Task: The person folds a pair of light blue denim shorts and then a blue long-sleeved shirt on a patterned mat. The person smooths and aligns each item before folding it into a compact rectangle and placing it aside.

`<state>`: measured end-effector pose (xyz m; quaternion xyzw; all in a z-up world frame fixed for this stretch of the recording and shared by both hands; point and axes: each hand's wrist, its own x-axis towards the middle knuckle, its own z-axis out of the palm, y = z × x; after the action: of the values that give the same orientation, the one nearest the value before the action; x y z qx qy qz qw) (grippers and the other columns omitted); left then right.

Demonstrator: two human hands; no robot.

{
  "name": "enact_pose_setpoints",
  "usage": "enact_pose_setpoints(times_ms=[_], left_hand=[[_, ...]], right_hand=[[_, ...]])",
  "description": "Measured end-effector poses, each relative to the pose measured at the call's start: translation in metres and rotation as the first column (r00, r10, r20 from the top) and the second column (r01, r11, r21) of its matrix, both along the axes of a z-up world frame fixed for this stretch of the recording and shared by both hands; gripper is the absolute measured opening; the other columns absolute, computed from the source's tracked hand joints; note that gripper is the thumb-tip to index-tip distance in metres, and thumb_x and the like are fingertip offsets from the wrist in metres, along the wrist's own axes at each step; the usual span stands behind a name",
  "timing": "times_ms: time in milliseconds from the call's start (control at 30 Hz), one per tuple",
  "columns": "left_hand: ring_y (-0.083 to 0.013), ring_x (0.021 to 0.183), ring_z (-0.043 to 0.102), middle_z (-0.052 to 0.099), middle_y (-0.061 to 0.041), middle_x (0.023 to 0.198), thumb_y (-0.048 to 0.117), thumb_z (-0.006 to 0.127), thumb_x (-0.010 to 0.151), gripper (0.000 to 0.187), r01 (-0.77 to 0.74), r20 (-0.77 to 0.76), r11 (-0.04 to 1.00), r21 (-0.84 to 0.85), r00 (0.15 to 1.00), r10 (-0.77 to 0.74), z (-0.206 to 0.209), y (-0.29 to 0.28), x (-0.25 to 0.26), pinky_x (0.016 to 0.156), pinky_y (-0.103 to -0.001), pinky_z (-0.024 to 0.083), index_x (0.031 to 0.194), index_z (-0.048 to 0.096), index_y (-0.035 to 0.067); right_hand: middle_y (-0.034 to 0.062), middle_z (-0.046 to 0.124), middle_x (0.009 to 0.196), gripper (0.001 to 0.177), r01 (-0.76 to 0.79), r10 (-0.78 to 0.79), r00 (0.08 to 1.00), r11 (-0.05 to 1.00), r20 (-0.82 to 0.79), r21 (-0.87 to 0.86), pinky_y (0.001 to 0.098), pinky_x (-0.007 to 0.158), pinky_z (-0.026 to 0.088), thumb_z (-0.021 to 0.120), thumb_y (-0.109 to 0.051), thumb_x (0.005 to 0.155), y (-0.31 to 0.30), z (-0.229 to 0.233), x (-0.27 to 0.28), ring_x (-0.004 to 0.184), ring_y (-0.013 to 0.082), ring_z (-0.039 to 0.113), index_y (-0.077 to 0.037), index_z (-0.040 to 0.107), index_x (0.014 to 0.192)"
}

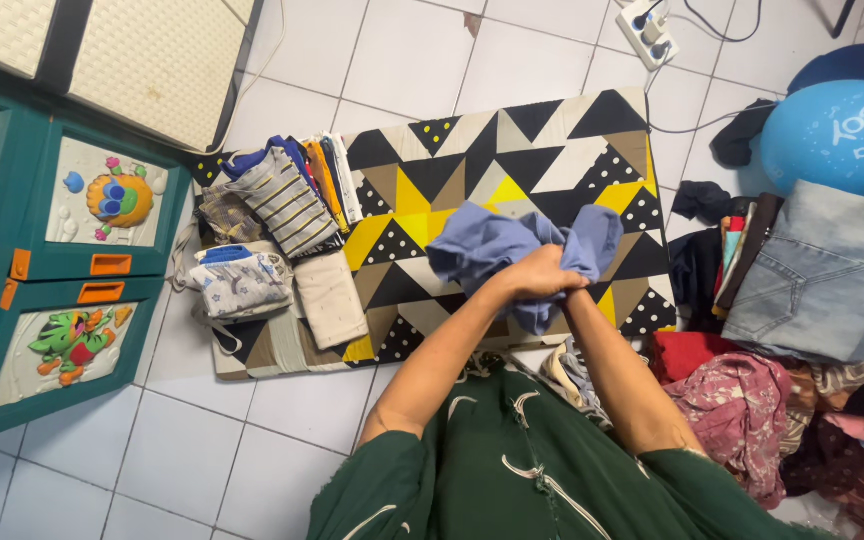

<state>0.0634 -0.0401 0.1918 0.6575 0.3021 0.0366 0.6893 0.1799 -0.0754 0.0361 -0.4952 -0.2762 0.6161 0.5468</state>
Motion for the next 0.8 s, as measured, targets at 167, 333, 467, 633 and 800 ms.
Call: enact_pose_setpoints(times_ms=[167,333,467,633,800], left_hand=[[-0.0133,0.096,0.066,0.074,-0.008,0.104,0.029,0.077,0.087,0.040,0.050,0.193,0.921,-0.386,0.981,0.027,-0.015,-0.015,-0.008,0.086,-0.029,0.052,0.112,0.073,-0.002],[-0.0119,0.097,0.064,0.073,-0.006,0.104,0.037,0.081,0.087,0.046,0.210,0.288,0.878,-0.430,0.954,-0.086,-0.014,-0.030,0.003,0.086,-0.028,0.052,0.110,0.074,-0.001],[-0.0162,0.090,0.061,0.069,-0.010,0.096,0.047,0.080,0.092,0.055,0.009,0.013,0.978,-0.210,1.000,-0.006,-0.017,0.009,-0.018,0.080,-0.032,0.051,0.103,0.074,-0.007],[-0.0172,0.084,0.072,0.077,-0.008,0.096,0.037,0.081,0.082,0.045,-0.493,-0.019,0.825,-0.278,0.861,0.508,-0.033,0.087,-0.104,0.079,-0.032,0.059,0.109,0.075,0.002],[-0.0141,0.082,0.070,0.076,-0.007,0.095,0.021,0.078,0.088,0.029,-0.721,0.046,0.601,-0.343,0.627,0.778,-0.044,0.110,-0.158,0.076,-0.030,0.058,0.105,0.074,-0.003]], right_hand=[[0.0101,0.073,0.108,0.031,-0.070,0.066,0.990,0.997,-0.126,-0.022,0.0342,0.083,0.055,0.061,-0.017,0.101,0.012,0.021,-0.014,0.096,0.0180,0.068,-0.001,0.064,0.127],[0.0100,0.074,0.109,0.033,-0.173,0.162,0.951,0.985,-0.262,-0.021,0.0351,0.082,0.056,0.061,-0.020,0.101,0.015,0.025,-0.053,0.097,0.0187,0.069,-0.001,0.063,0.128],[0.0098,0.074,0.110,0.036,-0.119,0.062,0.929,0.983,-0.365,-0.136,0.0359,0.082,0.056,0.061,-0.023,0.102,0.003,0.010,-0.058,0.097,0.0193,0.070,-0.001,0.062,0.130],[0.0097,0.075,0.111,0.038,-0.057,-0.141,0.895,0.905,-0.423,-0.421,0.0369,0.081,0.057,0.061,-0.027,0.102,-0.038,0.007,-0.026,0.098,0.0200,0.071,-0.001,0.062,0.131],[0.0101,0.075,0.108,0.036,0.037,-0.177,0.948,0.886,-0.263,-0.463,0.0361,0.074,0.058,0.061,-0.029,0.104,-0.052,0.067,0.015,0.092,0.0203,0.072,-0.002,0.064,0.128]])
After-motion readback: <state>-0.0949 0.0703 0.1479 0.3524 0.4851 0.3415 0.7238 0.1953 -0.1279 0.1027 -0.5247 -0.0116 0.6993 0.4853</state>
